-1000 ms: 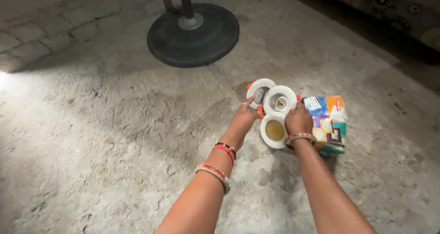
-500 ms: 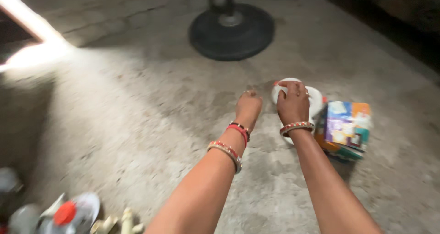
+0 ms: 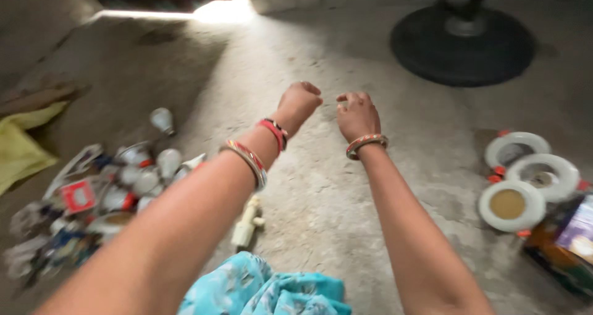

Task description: The person sorts through a pile of electrical components on the floor, picking up a box, light fixtures, and bulbs, and placing some items onto a nearby bed.

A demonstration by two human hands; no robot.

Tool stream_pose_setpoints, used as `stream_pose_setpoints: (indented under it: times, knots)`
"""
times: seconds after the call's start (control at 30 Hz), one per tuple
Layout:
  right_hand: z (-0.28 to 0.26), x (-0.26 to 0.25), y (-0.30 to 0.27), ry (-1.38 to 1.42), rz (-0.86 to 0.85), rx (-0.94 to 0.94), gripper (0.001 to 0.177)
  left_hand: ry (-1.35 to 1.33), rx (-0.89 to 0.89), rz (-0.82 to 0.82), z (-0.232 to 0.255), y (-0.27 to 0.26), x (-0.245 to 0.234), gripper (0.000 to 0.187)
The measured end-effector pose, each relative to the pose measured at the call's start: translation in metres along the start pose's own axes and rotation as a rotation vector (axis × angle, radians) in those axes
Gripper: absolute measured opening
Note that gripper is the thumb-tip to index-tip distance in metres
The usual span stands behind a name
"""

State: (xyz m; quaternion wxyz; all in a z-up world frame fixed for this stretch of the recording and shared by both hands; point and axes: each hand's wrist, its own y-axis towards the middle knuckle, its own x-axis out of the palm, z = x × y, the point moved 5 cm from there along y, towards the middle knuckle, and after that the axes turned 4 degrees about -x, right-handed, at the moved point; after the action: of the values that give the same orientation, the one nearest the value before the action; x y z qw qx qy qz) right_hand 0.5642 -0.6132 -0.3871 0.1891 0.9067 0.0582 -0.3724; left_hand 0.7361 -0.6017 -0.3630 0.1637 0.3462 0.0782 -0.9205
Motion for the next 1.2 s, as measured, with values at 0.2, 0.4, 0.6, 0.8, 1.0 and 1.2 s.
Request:
stream_pose_setpoints:
  times: [0.2,0.4,0.6,0.8,1.0,1.2]
  knots:
    - [-0.056,0.009,-0.015,-0.022,-0.212,-0.046,0.028,-0.173,-0.13,-0.232,-0.04,-0.019,-0.079,0.029]
    - [-0.061,0.037,-0.029,-0.172,-0.357,-0.135,0.027,-0.028,-0.214,-0.296,-0.127,-0.033,-0.111,0.028]
    - [-0.084,0.06,-0.041,-0.254,-0.49,-0.094,0.03,0.092,-0.193,-0.348,-0.175,-0.025,-0.127,0.031]
    - [-0.119,0.08,-0.038,-0.238,-0.532,-0.129,0.032,0.268,-0.064,-0.289,-0.222,0.013,-0.128,0.032]
    - [-0.134,0.136,-0.038,-0.155,-0.525,-0.175,0.03,0.851,-0.006,-0.509,-0.351,0.053,-0.083,0.036]
    - [-0.113,0.218,-0.065,0.136,-0.615,0.096,0.032,1.096,0.315,-0.673,-0.432,0.053,-0.07,0.034]
